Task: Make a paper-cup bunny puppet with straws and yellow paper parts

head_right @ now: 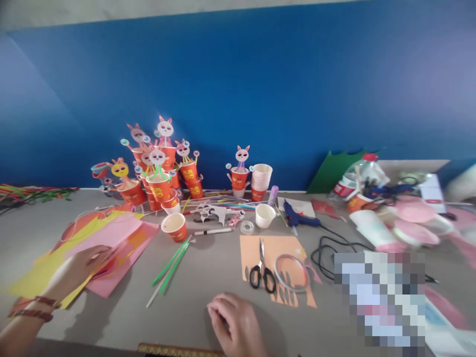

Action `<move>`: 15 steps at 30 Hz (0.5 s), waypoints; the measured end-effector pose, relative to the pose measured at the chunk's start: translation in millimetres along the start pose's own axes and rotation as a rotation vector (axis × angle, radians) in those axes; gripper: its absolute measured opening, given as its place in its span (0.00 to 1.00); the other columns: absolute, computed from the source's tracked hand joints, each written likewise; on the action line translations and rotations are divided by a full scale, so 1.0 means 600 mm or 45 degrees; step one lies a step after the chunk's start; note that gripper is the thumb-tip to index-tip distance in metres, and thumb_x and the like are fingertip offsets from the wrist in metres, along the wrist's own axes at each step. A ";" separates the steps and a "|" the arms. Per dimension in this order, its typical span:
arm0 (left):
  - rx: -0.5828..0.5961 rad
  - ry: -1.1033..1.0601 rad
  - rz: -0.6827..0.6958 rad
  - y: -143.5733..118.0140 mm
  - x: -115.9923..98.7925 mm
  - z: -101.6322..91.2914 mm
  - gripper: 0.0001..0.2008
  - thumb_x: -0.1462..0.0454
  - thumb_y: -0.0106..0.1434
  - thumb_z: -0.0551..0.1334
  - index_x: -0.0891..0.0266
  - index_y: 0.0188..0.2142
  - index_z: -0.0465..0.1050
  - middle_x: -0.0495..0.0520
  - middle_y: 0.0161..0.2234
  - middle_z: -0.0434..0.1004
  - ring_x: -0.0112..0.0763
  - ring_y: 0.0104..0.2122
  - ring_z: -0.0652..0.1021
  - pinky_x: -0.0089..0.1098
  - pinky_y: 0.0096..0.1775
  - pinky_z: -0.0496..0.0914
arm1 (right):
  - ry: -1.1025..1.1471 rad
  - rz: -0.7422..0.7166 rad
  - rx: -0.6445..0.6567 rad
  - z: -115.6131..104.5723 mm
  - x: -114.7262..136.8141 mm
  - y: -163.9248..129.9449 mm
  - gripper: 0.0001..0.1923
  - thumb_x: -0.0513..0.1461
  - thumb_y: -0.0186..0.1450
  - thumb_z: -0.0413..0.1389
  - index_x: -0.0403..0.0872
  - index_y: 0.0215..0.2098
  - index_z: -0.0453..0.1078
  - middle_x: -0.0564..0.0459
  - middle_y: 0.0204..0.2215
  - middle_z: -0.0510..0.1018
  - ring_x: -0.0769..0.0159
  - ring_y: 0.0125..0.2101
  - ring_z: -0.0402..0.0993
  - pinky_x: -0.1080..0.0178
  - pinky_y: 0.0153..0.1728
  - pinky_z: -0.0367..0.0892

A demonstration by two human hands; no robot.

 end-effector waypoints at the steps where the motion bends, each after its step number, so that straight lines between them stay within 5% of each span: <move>1: 0.008 -0.064 -0.006 0.001 0.003 -0.007 0.19 0.49 0.62 0.55 0.60 0.36 0.75 0.53 0.38 0.83 0.42 0.40 0.80 0.34 0.44 0.72 | 0.001 -0.005 0.002 0.000 -0.002 0.000 0.10 0.34 0.69 0.48 0.49 0.36 0.71 0.53 0.29 0.78 0.67 0.30 0.75 0.70 0.33 0.67; 8: -0.496 -0.456 -0.599 -0.043 0.042 -0.084 0.19 0.46 0.61 0.54 0.59 0.36 0.69 0.46 0.21 0.66 0.35 0.22 0.71 0.28 0.16 0.65 | 0.008 -0.059 0.004 0.016 -0.027 -0.013 0.12 0.34 0.70 0.45 0.49 0.35 0.69 0.53 0.27 0.77 0.68 0.28 0.74 0.70 0.31 0.67; 12: -0.580 -0.613 -0.640 -0.071 0.030 -0.086 0.23 0.43 0.61 0.55 0.60 0.37 0.69 0.45 0.19 0.62 0.33 0.19 0.68 0.29 0.14 0.65 | -0.025 -0.064 -0.025 0.013 -0.026 -0.011 0.11 0.35 0.69 0.47 0.49 0.35 0.70 0.53 0.27 0.79 0.67 0.28 0.76 0.70 0.31 0.68; 15: -0.702 -0.565 -0.501 -0.086 0.007 -0.104 0.22 0.44 0.61 0.55 0.60 0.36 0.69 0.45 0.21 0.65 0.31 0.19 0.69 0.29 0.16 0.67 | -0.047 -0.075 -0.059 0.006 -0.021 -0.006 0.10 0.35 0.69 0.48 0.49 0.36 0.71 0.53 0.28 0.80 0.67 0.29 0.78 0.70 0.32 0.70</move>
Point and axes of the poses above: each hand's wrist, its own y-axis towards the middle knuckle, its own z-axis out of the palm, x = y × z, the point moved 8 cm from there along y, towards the middle knuckle
